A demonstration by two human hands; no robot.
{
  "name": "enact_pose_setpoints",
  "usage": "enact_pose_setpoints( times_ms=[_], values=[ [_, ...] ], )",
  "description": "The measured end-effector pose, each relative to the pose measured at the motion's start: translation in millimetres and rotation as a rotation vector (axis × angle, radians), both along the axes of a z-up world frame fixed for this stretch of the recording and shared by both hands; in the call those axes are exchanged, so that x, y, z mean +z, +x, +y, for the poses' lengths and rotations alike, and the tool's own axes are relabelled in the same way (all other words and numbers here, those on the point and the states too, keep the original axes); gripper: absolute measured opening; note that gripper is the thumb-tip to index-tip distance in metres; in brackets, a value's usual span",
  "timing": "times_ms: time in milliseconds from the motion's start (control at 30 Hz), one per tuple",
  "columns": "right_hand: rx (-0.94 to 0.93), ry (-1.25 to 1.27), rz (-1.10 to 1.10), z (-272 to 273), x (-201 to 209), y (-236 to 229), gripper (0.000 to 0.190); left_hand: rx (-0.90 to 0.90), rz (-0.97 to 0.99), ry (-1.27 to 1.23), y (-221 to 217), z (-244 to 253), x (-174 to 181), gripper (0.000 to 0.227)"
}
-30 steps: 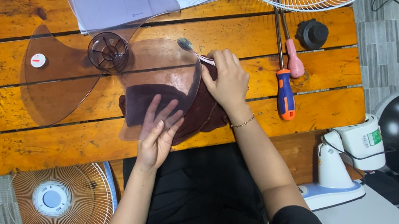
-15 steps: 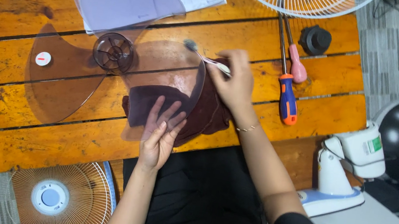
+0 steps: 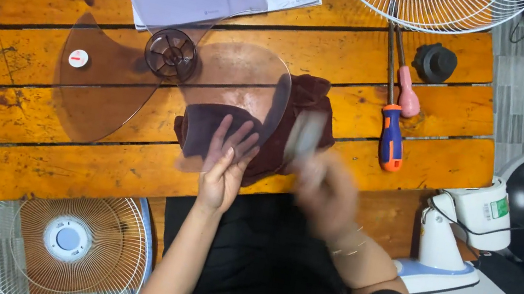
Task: Cleaning a plastic fan blade using a toothbrush and a cloth
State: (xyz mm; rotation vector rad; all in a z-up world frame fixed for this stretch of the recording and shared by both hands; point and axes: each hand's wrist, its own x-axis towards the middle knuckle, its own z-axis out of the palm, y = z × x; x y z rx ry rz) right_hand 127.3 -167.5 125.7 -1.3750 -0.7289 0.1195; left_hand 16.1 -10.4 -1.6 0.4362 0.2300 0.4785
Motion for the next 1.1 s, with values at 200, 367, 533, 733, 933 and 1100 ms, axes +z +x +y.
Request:
enact_pose_setpoints(
  times_ms=[200,367,533,733,933,1100],
  values=[
    [0.224,-0.163,0.032,33,-18,-29,0.028,0.075,0.040,0.055,13,-12,0,0.070],
    [0.123,-0.513,-0.285,32,-23,-14,0.045,0.104,0.057,-0.009,22,-15,7,0.074],
    [-0.207,-0.688,-0.208,15,-53,72,0.038,0.143,0.090,0.015,26,-17,5,0.071],
    [-0.143,-0.942,-0.290,18,-82,69,0.049,0.216,0.142,0.010,30,-25,7,0.066],
    [-0.307,-0.475,-0.017,-42,-160,143,0.019,0.179,0.096,-0.044,19,-19,10,0.065],
    [-0.348,0.002,0.031,-21,-32,109,0.025,0.155,0.081,-0.046,22,-18,10,0.064]
  ],
)
